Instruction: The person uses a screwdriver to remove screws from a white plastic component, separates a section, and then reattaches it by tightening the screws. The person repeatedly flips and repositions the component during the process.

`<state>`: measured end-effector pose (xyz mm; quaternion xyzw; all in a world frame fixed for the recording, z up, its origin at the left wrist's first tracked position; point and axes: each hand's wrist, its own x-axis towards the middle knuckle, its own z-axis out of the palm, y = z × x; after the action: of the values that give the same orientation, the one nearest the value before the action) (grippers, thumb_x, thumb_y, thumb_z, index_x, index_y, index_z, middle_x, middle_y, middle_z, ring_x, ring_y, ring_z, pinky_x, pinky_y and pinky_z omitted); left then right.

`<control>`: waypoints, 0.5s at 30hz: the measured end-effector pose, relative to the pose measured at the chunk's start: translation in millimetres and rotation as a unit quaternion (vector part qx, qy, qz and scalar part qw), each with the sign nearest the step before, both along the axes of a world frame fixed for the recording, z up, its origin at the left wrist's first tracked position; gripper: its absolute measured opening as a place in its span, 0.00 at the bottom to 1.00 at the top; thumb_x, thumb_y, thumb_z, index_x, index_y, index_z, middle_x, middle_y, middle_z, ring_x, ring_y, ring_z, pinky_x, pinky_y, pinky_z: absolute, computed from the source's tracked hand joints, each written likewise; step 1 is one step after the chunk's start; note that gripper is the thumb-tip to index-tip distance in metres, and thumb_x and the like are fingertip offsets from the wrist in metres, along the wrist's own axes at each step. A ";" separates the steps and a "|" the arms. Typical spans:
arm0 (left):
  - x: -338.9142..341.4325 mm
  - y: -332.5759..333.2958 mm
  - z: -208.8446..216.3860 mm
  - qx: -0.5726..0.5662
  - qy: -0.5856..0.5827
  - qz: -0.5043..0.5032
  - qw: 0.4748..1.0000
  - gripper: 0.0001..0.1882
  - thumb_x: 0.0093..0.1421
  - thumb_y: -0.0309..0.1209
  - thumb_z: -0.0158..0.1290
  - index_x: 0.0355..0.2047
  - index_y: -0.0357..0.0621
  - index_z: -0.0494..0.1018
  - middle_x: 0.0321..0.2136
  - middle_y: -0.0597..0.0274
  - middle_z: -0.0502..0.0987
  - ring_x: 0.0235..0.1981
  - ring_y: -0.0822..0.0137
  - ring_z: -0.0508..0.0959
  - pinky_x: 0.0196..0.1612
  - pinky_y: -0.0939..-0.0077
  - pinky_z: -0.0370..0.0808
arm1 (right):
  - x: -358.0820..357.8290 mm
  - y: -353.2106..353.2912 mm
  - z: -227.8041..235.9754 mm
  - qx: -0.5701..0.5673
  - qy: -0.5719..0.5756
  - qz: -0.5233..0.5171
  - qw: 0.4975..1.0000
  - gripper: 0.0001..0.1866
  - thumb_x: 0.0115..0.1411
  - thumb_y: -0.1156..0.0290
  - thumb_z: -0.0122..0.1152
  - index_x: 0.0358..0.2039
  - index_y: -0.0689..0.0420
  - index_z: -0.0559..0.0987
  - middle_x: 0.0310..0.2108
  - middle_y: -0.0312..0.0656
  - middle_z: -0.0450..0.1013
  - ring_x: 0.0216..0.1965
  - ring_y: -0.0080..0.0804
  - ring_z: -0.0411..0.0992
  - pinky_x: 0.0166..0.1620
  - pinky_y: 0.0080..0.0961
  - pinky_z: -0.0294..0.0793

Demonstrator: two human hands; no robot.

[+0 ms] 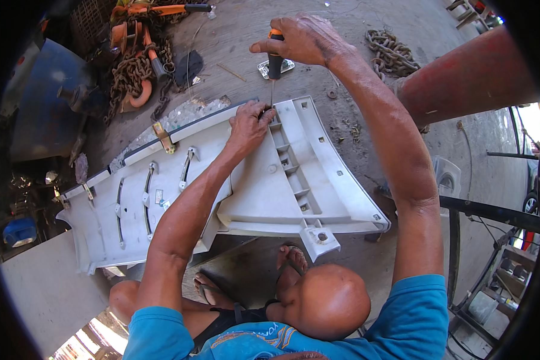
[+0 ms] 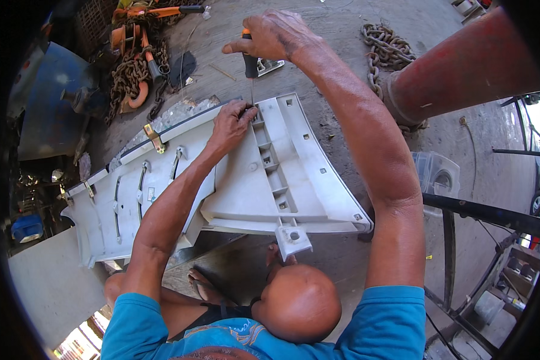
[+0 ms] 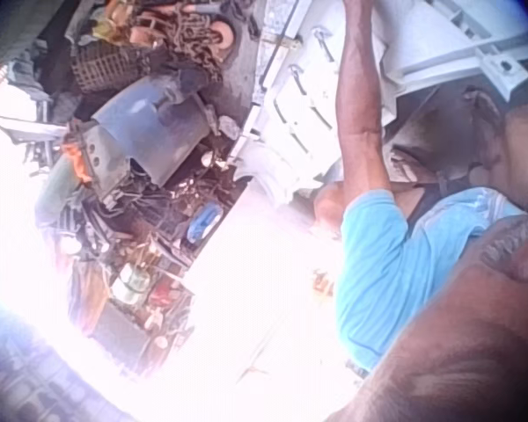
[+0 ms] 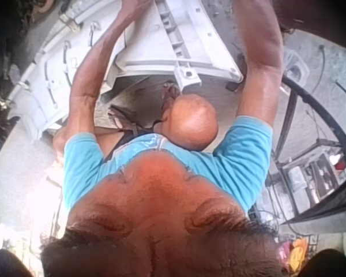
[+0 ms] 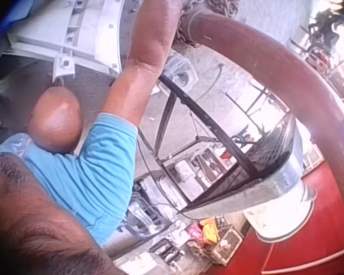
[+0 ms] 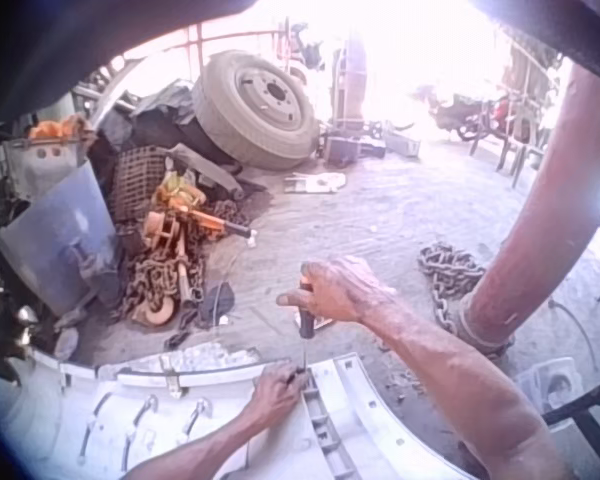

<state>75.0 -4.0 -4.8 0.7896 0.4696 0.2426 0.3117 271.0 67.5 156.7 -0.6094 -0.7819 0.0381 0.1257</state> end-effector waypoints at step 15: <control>11.3 2.6 4.6 -0.027 0.024 -0.024 0.999 0.17 0.69 0.43 0.55 0.43 0.43 0.82 0.38 0.54 0.78 0.45 0.51 0.76 0.48 0.58 0.71 | 23.4 26.9 -31.8 0.020 0.031 0.042 0.998 0.36 0.58 0.35 0.65 0.48 0.59 0.84 0.36 0.51 0.83 0.41 0.47 0.83 0.49 0.39 0.81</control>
<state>86.3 -1.3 -0.1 0.7976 0.4639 0.2031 0.3277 294.4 94.4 124.8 -0.5715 -0.8034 0.0464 0.1604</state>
